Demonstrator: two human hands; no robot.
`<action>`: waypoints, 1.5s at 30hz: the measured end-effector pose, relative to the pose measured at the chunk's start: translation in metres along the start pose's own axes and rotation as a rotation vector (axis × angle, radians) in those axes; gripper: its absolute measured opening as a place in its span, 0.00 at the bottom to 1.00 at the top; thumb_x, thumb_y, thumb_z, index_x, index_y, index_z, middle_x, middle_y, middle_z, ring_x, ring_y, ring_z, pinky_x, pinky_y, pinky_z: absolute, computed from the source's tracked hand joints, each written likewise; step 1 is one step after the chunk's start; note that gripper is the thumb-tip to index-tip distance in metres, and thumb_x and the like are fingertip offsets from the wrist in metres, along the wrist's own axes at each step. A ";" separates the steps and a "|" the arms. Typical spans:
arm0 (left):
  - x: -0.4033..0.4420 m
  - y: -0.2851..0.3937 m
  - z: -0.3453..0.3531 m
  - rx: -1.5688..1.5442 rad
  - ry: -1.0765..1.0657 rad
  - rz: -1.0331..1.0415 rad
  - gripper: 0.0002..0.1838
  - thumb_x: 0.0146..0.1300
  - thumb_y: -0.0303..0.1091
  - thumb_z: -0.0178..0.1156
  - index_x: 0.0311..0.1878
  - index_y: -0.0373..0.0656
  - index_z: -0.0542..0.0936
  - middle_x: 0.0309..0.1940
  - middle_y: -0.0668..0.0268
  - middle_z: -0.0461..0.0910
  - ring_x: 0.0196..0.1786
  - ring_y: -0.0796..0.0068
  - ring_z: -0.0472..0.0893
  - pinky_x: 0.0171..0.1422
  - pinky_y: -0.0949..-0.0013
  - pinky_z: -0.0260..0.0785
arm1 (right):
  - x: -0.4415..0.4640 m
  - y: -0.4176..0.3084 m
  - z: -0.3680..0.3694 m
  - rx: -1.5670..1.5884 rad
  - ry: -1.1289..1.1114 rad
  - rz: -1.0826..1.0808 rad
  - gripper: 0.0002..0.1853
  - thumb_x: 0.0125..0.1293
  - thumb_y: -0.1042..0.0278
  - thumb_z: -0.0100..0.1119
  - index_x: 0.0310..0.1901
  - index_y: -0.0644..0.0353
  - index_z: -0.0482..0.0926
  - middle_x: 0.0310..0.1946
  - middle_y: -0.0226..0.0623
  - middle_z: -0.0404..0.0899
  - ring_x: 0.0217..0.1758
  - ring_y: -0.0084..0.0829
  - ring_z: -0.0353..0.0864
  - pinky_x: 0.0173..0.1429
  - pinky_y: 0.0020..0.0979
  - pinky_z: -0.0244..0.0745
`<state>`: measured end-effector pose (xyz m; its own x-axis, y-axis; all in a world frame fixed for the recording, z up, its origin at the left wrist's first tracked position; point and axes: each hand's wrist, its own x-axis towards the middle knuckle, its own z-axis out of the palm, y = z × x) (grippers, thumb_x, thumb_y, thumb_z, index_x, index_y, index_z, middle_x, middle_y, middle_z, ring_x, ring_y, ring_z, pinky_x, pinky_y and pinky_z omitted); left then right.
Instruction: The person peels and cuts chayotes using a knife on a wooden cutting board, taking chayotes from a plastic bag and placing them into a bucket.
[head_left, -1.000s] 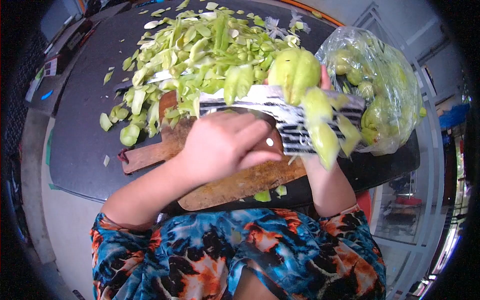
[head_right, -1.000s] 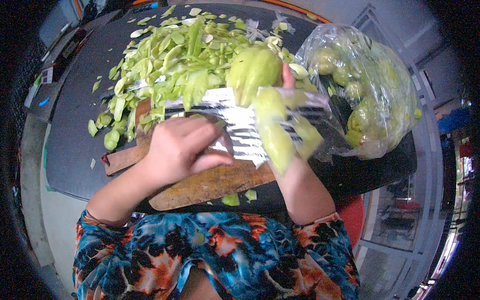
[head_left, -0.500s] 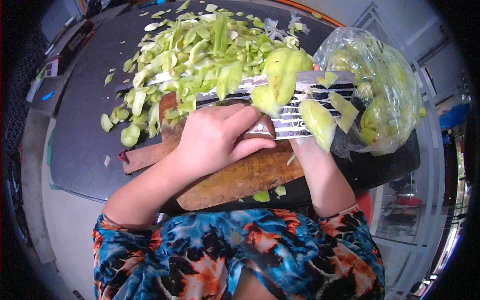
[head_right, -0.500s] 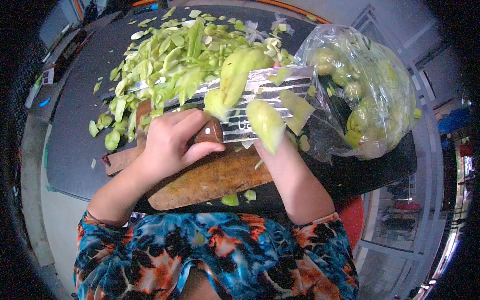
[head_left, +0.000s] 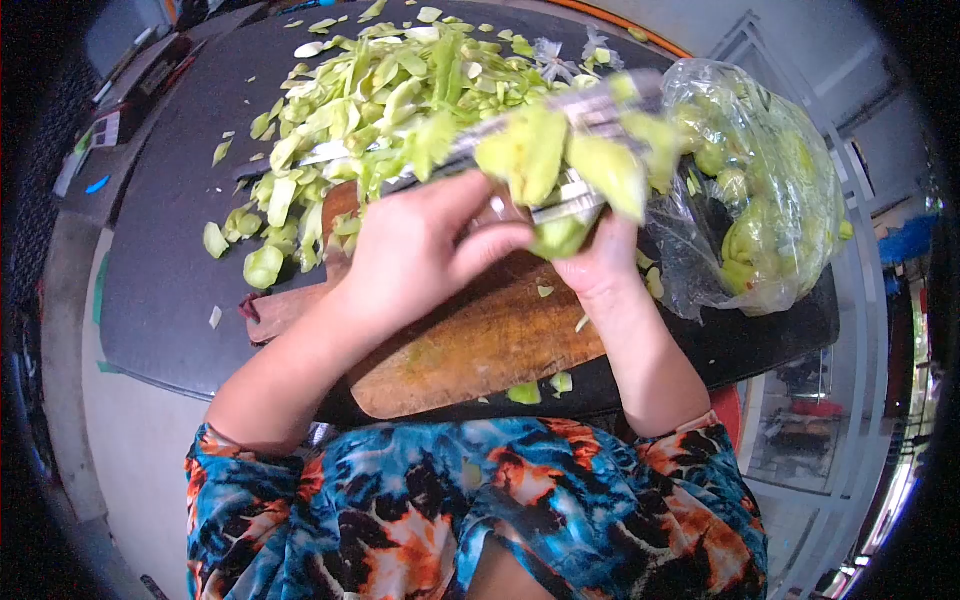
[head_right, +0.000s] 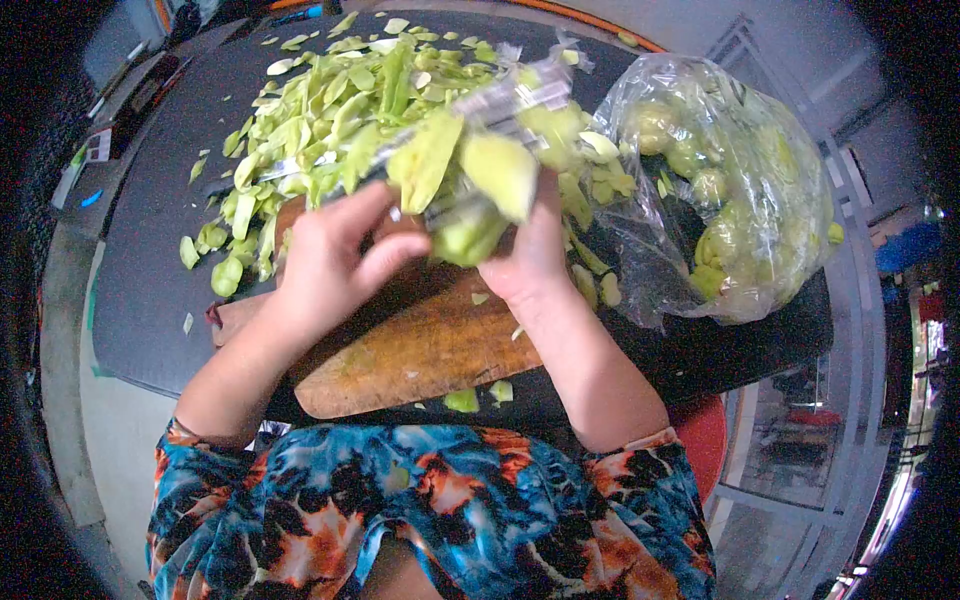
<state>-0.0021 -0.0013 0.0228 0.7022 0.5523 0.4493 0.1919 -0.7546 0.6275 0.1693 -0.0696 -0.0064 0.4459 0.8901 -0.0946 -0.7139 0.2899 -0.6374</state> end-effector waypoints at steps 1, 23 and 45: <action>0.003 -0.002 -0.002 -0.035 0.015 -0.061 0.17 0.60 0.44 0.66 0.36 0.39 0.76 0.24 0.58 0.76 0.28 0.65 0.78 0.34 0.64 0.70 | -0.007 -0.006 0.014 -0.038 -0.108 0.011 0.31 0.69 0.37 0.42 0.59 0.57 0.72 0.53 0.39 0.77 0.55 0.35 0.79 0.60 0.39 0.75; -0.001 0.001 -0.018 0.074 -0.198 0.211 0.19 0.54 0.45 0.70 0.40 0.41 0.79 0.29 0.60 0.80 0.33 0.58 0.82 0.37 0.62 0.73 | 0.002 -0.015 -0.012 -0.058 0.005 0.042 0.32 0.69 0.35 0.43 0.59 0.55 0.72 0.52 0.39 0.78 0.50 0.37 0.80 0.56 0.40 0.76; -0.006 0.006 -0.010 0.151 -0.165 0.375 0.22 0.50 0.50 0.70 0.40 0.43 0.79 0.25 0.64 0.77 0.28 0.60 0.80 0.32 0.62 0.71 | -0.012 -0.034 0.015 -0.054 -0.048 0.279 0.39 0.63 0.27 0.43 0.60 0.55 0.73 0.52 0.41 0.79 0.51 0.38 0.81 0.58 0.40 0.76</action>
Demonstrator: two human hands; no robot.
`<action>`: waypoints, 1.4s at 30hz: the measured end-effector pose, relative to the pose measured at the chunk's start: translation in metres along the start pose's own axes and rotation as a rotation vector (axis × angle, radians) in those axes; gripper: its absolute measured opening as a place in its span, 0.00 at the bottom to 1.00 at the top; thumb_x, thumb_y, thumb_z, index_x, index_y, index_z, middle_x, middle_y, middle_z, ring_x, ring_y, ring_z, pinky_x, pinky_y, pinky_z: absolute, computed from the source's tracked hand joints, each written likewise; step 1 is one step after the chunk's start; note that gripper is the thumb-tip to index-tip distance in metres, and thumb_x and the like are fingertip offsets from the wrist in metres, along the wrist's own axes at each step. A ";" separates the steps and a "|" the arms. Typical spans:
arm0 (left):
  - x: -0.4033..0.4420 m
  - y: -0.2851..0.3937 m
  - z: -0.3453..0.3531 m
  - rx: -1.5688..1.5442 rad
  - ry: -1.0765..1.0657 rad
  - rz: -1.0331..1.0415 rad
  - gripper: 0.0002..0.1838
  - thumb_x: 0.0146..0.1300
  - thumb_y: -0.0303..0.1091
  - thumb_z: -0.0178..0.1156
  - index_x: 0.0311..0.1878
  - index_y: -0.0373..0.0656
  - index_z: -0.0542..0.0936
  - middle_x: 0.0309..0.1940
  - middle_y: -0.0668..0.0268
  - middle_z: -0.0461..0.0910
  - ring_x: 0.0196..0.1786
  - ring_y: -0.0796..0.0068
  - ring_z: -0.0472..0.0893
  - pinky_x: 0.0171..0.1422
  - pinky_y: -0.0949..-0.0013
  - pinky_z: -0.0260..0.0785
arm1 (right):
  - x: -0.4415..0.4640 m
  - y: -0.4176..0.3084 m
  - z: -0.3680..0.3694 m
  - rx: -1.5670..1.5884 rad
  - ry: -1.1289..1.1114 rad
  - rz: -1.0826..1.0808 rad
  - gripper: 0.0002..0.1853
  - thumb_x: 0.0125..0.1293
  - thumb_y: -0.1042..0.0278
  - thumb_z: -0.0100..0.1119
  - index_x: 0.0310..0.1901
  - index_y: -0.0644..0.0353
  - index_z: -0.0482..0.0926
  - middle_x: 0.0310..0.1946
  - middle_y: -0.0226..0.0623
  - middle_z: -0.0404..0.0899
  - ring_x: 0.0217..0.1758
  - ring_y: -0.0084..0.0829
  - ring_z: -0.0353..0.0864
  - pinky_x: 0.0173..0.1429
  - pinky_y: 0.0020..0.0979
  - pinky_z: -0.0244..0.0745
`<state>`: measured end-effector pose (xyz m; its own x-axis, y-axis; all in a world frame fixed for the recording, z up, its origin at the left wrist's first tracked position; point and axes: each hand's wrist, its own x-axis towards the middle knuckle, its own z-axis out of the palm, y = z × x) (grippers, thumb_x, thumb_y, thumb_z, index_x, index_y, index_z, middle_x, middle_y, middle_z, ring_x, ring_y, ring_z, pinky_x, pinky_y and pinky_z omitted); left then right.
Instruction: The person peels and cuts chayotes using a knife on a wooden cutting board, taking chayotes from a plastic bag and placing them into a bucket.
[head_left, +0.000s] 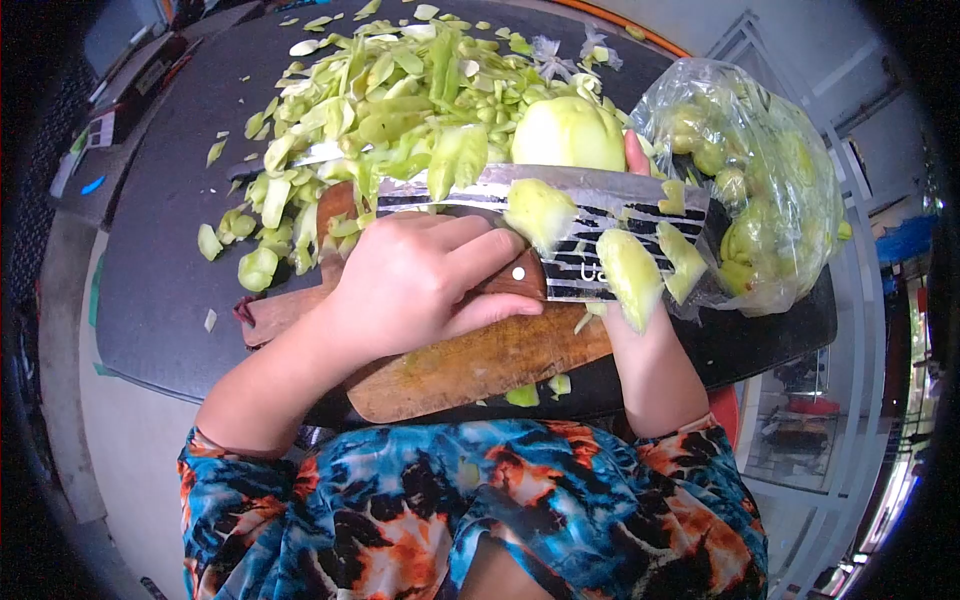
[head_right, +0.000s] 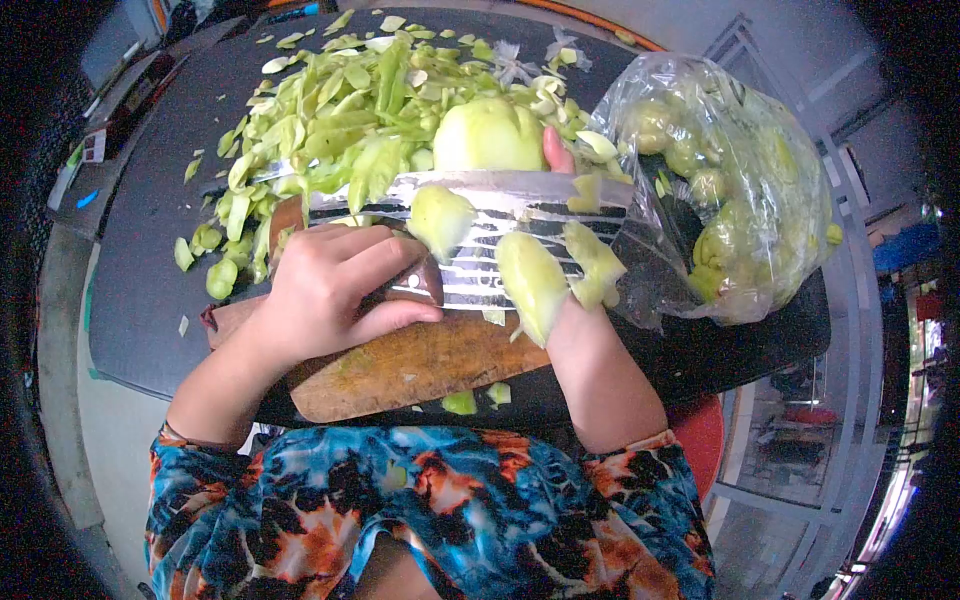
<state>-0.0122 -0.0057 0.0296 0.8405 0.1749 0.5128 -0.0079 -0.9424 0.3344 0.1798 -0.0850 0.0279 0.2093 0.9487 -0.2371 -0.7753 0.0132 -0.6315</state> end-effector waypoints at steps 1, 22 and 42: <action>0.000 0.000 0.001 0.007 -0.004 0.009 0.22 0.50 0.50 0.70 0.40 0.43 0.79 0.25 0.64 0.77 0.28 0.60 0.80 0.32 0.63 0.71 | 0.003 0.000 -0.002 0.034 -0.024 0.016 0.39 0.63 0.27 0.43 0.59 0.56 0.73 0.51 0.41 0.79 0.51 0.38 0.82 0.58 0.40 0.76; 0.003 0.005 0.005 0.017 0.102 -0.076 0.22 0.51 0.49 0.70 0.38 0.41 0.78 0.26 0.60 0.78 0.28 0.58 0.80 0.31 0.62 0.71 | 0.015 0.021 -0.036 0.176 -0.304 -0.170 0.25 0.69 0.48 0.48 0.57 0.60 0.72 0.50 0.42 0.78 0.52 0.38 0.80 0.58 0.41 0.77; 0.005 -0.002 0.000 0.077 0.110 -0.156 0.16 0.54 0.45 0.70 0.36 0.43 0.79 0.26 0.61 0.80 0.28 0.60 0.81 0.31 0.65 0.71 | 0.033 0.028 -0.054 0.213 -0.292 -0.198 0.19 0.69 0.61 0.53 0.58 0.60 0.70 0.52 0.41 0.76 0.54 0.38 0.78 0.61 0.43 0.75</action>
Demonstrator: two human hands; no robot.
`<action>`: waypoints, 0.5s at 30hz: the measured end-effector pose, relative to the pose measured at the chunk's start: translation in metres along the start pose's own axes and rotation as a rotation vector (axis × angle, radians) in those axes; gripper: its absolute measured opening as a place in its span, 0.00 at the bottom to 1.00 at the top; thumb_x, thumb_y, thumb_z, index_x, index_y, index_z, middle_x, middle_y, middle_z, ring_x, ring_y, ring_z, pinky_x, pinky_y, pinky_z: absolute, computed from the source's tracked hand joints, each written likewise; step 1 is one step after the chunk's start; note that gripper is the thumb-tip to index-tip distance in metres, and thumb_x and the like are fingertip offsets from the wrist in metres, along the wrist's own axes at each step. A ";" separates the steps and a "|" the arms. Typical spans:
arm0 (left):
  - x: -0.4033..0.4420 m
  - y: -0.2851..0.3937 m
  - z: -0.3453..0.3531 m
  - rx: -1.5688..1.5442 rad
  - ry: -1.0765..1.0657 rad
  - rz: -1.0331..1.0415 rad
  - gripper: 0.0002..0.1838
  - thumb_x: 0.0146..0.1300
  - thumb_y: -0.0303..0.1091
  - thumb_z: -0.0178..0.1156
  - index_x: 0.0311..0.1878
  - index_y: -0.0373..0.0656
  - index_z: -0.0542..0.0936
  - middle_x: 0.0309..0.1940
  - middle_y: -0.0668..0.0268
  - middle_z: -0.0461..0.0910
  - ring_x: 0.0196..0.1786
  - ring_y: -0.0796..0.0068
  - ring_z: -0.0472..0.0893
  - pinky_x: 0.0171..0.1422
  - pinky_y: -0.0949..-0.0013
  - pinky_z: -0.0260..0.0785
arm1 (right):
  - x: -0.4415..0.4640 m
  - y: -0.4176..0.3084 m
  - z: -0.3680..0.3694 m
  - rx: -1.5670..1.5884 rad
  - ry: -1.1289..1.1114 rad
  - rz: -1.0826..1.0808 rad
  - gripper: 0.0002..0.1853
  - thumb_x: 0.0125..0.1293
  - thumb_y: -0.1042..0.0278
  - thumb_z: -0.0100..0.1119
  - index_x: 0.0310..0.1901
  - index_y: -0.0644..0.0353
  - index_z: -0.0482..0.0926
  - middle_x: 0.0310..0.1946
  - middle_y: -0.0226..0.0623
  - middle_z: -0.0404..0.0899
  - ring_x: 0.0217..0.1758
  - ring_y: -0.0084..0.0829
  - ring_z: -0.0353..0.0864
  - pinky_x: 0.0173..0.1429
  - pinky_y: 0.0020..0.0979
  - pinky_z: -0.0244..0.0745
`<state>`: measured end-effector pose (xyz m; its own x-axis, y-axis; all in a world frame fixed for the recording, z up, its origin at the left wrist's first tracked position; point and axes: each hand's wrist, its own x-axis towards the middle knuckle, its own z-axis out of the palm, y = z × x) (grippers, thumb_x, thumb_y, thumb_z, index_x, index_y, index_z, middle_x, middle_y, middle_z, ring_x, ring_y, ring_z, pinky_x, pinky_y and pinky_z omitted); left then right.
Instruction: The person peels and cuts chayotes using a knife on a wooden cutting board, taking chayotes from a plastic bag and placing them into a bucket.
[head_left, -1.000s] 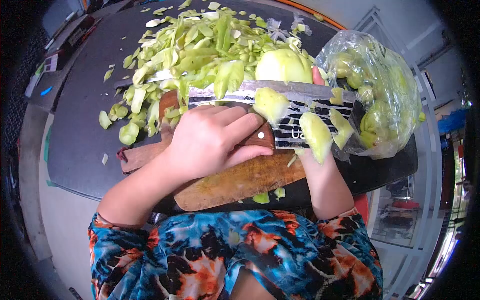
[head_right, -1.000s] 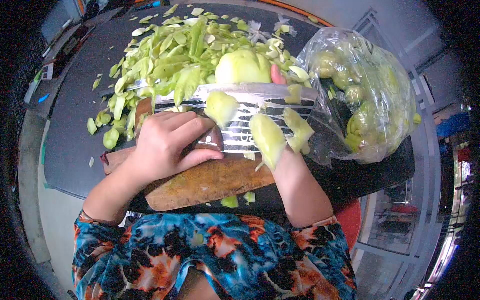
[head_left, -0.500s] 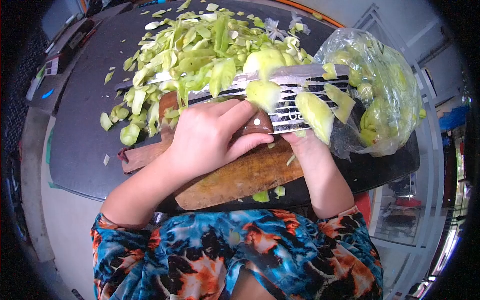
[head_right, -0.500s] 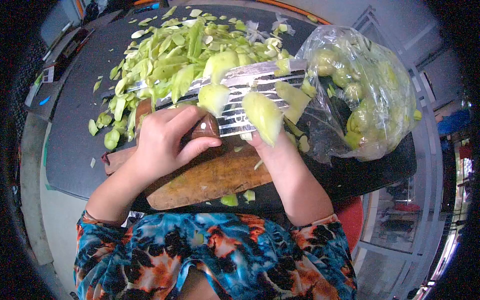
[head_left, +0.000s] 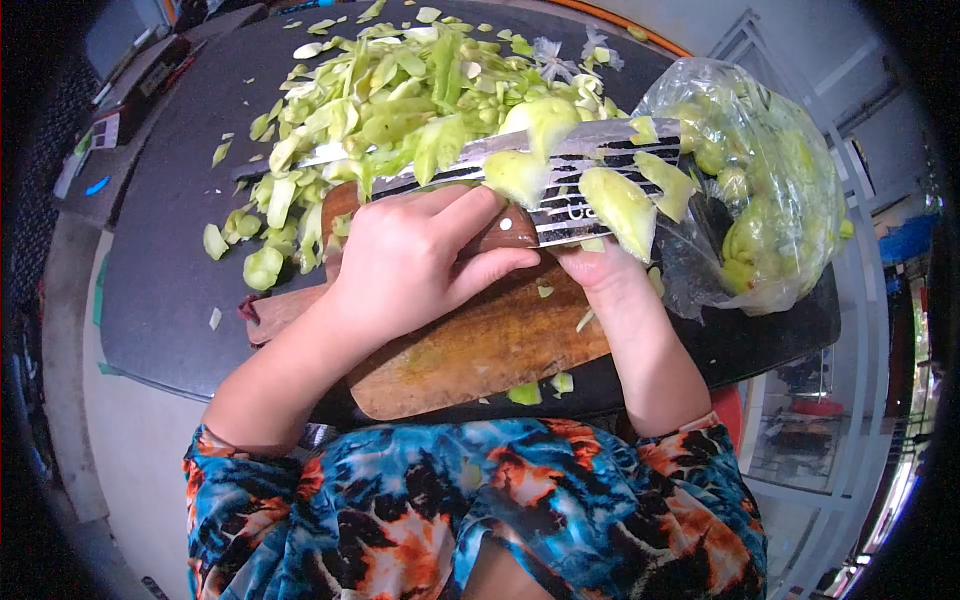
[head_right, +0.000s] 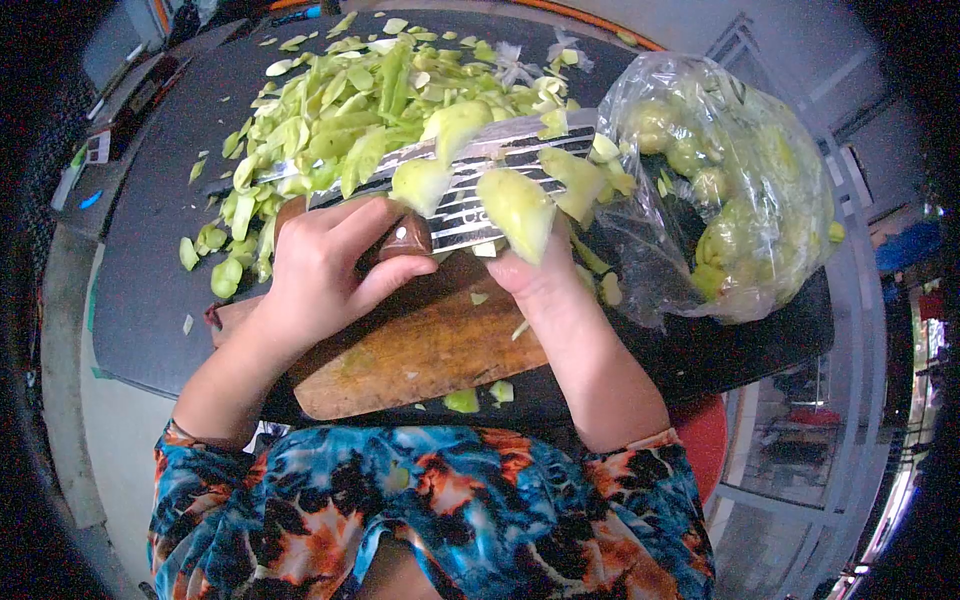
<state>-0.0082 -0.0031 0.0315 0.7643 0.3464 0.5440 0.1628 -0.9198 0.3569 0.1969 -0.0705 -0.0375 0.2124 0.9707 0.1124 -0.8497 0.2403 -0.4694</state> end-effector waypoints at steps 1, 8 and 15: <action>0.000 0.000 0.001 0.005 0.004 -0.009 0.16 0.54 0.45 0.70 0.35 0.43 0.79 0.27 0.61 0.80 0.28 0.60 0.81 0.31 0.65 0.71 | 0.000 0.001 0.003 -0.028 0.007 0.000 0.20 0.69 0.61 0.53 0.58 0.60 0.70 0.52 0.41 0.76 0.55 0.38 0.78 0.62 0.43 0.74; 0.003 0.001 0.000 -0.088 0.041 -0.031 0.17 0.55 0.46 0.69 0.36 0.43 0.79 0.27 0.61 0.79 0.28 0.60 0.81 0.31 0.65 0.71 | -0.001 0.011 0.017 -0.200 0.111 -0.053 0.22 0.70 0.55 0.53 0.60 0.58 0.69 0.55 0.38 0.74 0.59 0.35 0.75 0.64 0.41 0.72; 0.002 -0.001 -0.007 -0.064 0.023 -0.042 0.17 0.55 0.47 0.69 0.37 0.43 0.79 0.27 0.61 0.79 0.29 0.59 0.81 0.32 0.64 0.71 | -0.009 0.006 0.010 -0.128 0.062 -0.030 0.23 0.69 0.55 0.55 0.59 0.58 0.69 0.54 0.37 0.75 0.58 0.35 0.76 0.63 0.41 0.72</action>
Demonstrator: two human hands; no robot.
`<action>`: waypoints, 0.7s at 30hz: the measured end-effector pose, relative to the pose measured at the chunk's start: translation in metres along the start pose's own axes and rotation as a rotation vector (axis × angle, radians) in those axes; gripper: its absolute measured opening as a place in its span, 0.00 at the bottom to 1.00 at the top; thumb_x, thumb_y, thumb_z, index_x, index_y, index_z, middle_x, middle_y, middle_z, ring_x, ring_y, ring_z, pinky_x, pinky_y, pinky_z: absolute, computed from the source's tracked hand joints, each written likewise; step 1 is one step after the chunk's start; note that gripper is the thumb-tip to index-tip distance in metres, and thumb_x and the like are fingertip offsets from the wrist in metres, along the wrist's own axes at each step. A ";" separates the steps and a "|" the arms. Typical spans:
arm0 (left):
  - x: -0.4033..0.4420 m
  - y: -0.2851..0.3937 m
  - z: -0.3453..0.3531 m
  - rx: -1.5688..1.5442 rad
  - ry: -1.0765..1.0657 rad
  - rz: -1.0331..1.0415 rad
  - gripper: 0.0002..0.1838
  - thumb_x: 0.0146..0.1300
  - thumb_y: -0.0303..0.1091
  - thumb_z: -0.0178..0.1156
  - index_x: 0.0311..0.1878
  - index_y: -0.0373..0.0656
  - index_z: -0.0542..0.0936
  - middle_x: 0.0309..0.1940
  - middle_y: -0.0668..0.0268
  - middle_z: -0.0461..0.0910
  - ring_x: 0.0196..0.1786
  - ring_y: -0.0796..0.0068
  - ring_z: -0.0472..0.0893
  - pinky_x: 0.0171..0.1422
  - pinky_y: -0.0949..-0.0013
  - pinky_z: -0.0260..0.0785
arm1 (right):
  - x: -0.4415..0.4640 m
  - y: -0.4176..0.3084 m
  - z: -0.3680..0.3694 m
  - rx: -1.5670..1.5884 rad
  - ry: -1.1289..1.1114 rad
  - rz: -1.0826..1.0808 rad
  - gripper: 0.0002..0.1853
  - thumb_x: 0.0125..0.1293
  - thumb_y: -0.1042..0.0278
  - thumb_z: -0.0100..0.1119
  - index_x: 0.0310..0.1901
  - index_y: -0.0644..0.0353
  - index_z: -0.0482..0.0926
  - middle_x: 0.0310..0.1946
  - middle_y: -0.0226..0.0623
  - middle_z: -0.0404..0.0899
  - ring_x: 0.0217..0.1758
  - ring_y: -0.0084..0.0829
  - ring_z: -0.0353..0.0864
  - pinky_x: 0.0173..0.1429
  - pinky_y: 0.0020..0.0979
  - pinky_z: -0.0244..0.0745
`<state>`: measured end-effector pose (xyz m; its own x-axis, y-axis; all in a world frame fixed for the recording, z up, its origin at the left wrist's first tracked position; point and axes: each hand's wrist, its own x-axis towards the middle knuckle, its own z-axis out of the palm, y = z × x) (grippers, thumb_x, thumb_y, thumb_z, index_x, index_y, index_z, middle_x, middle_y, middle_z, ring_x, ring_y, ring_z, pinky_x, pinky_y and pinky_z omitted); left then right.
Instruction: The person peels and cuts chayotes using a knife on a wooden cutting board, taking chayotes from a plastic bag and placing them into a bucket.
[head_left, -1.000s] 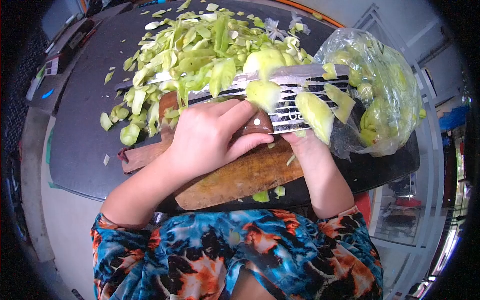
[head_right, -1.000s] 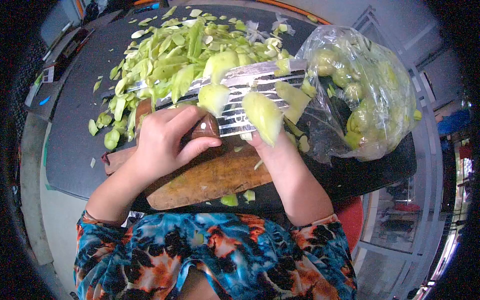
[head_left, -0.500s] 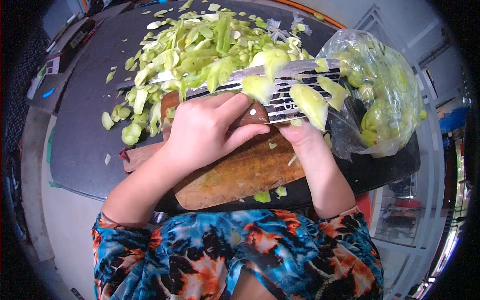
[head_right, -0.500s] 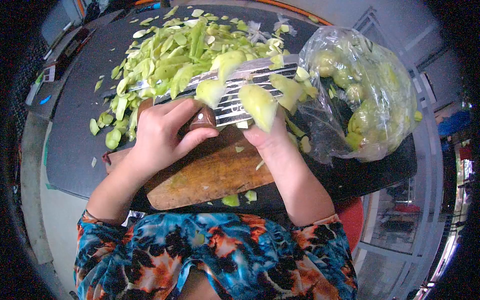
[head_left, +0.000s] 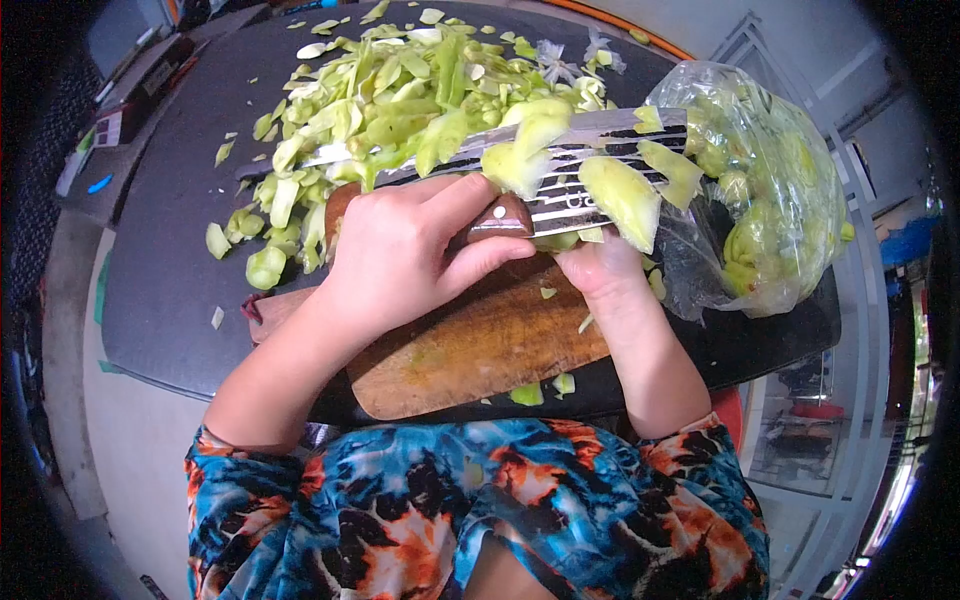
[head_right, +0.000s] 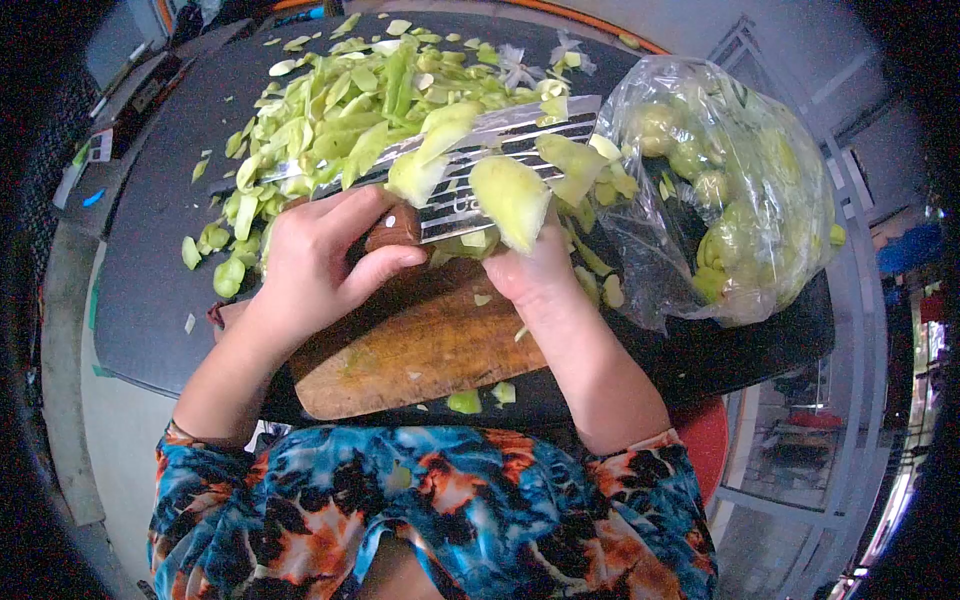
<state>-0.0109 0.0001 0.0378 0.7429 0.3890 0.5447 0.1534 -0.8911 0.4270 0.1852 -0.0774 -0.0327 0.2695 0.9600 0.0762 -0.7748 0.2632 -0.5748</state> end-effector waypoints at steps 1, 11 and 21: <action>0.000 -0.001 0.000 0.001 0.001 0.000 0.17 0.55 0.47 0.69 0.37 0.43 0.79 0.27 0.61 0.79 0.29 0.58 0.81 0.32 0.64 0.71 | 0.000 0.000 0.002 -0.002 0.016 0.010 0.23 0.69 0.55 0.55 0.59 0.58 0.69 0.54 0.37 0.75 0.58 0.35 0.76 0.64 0.41 0.72; 0.005 -0.010 -0.004 -0.116 0.029 -0.264 0.16 0.62 0.43 0.65 0.38 0.38 0.78 0.25 0.67 0.77 0.30 0.80 0.74 0.37 0.74 0.69 | -0.010 0.009 0.049 -0.462 0.019 -0.080 0.31 0.61 0.61 0.60 0.64 0.62 0.64 0.55 0.36 0.73 0.58 0.28 0.74 0.62 0.32 0.71; 0.011 -0.053 -0.027 -0.790 0.278 -0.577 0.20 0.74 0.51 0.47 0.49 0.42 0.74 0.20 0.73 0.69 0.20 0.85 0.65 0.24 0.79 0.54 | 0.006 -0.011 0.037 -0.217 0.085 0.110 0.36 0.63 0.34 0.48 0.58 0.60 0.72 0.45 0.44 0.81 0.41 0.42 0.85 0.37 0.43 0.84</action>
<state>-0.0285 0.0579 0.0410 0.4986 0.8410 0.2101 -0.1079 -0.1803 0.9777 0.1744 -0.0709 0.0043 0.2444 0.9679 -0.0595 -0.6639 0.1222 -0.7378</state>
